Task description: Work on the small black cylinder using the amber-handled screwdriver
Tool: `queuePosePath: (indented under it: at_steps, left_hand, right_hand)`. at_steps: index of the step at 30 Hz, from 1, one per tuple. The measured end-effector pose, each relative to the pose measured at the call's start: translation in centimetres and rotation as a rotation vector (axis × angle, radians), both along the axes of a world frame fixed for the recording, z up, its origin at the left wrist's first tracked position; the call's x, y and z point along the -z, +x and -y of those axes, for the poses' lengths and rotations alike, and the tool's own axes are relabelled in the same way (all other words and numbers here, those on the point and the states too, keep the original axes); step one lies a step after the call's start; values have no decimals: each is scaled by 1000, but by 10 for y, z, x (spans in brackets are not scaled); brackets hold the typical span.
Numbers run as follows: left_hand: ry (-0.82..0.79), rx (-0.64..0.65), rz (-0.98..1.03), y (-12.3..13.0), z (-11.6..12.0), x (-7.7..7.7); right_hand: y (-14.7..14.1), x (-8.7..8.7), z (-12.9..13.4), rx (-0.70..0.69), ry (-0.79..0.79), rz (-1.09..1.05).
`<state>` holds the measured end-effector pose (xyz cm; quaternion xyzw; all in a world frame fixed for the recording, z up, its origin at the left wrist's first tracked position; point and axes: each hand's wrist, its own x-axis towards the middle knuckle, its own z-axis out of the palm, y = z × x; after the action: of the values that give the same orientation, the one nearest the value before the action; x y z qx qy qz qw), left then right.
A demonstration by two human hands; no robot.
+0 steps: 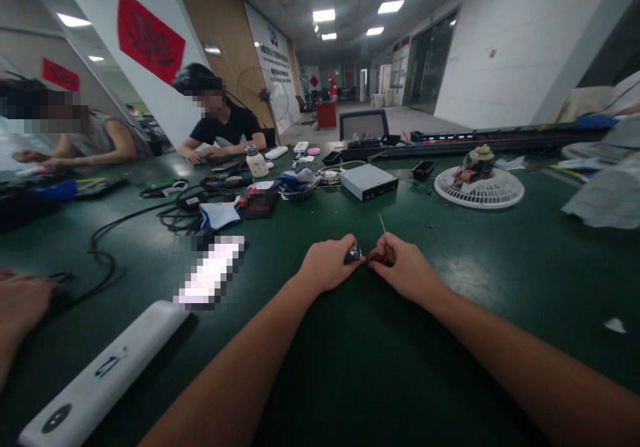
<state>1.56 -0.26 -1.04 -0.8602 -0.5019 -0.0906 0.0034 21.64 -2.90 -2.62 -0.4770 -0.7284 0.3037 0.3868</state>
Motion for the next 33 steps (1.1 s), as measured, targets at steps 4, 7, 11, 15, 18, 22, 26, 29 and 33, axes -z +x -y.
queuePosePath:
  at_steps: [4,7,11,15,18,22,26,29,33]
  left_hand:
    - [-4,50,20,-1,1,0]
    - [-7,133,47,-1,0,0]
    - [-8,249,59,-2,-2,2]
    - [9,280,69,-3,-3,3]
    - [23,288,64,-3,-4,3]
    - [48,267,44,-2,-3,4]
    - [46,274,6,-2,-3,3]
    - [53,304,-1,-2,-2,0]
    - [63,365,-14,-2,-1,-2]
  right_hand:
    - [-2,-5,4,48,76,-90]
    - [-4,-7,5,40,108,-147]
    - [-5,-5,5,8,92,-196]
    - [-4,-4,4,54,95,-156]
    - [-3,-2,1,68,51,-224]
    - [-3,1,-5,-50,-91,-450]
    - [-3,3,-7,-99,-159,-474]
    - [-2,3,-5,-18,-68,-348]
    - [-1,1,-2,72,23,-168]
